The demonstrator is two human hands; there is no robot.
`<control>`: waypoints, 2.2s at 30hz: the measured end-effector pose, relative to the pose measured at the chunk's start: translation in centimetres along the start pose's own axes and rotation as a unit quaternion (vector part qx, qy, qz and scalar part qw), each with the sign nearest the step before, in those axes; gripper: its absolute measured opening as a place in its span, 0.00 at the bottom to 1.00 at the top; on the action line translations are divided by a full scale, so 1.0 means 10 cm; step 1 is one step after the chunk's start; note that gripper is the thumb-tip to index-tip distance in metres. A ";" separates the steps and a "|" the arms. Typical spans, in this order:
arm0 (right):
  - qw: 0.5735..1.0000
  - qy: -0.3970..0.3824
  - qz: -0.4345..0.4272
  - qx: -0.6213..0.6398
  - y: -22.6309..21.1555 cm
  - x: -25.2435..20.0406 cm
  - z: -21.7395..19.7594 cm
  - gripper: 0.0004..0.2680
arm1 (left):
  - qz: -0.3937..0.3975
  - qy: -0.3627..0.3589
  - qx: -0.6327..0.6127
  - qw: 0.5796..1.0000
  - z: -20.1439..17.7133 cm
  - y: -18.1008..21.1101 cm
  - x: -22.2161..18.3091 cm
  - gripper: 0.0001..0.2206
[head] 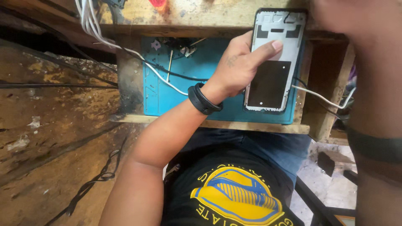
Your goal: The person uses a metal prying tool to separate the screen assembly from the smartphone's metal frame. They carefully work the tool along the edges to release the adhesive, then lift the screen to disconnect the internal ribbon cables. The person places the separated components on the workbench.
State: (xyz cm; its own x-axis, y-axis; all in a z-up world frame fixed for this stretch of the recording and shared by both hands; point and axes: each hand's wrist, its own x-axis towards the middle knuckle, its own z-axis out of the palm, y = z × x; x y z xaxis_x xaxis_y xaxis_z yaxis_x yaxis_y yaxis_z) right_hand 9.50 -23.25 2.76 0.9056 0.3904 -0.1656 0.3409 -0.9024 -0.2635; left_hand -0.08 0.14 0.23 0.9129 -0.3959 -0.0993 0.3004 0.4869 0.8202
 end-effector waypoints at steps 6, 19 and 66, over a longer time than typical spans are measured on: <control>0.971 0.100 -0.191 0.106 -0.55 -0.25 -0.34 0.05 | -0.007 -0.002 0.006 1.000 -0.01 0.00 0.00 0.10; 0.954 0.189 -0.163 -0.163 -0.63 -0.32 -0.24 0.04 | 0.010 -0.029 -0.042 0.999 -0.02 -0.02 0.00 0.10; 0.997 -0.010 -0.052 0.054 -0.88 -0.14 -0.60 0.10 | 0.002 -0.018 -0.052 0.998 -0.02 -0.05 0.01 0.11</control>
State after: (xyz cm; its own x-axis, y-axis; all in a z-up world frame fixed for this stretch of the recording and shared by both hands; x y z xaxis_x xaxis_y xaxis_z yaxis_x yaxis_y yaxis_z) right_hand 6.75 -16.98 11.01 0.8615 0.4851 -0.1503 0.4024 -0.8326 -0.3805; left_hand -0.12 0.01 -0.29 0.9041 -0.4210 -0.0734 0.3250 0.5659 0.7577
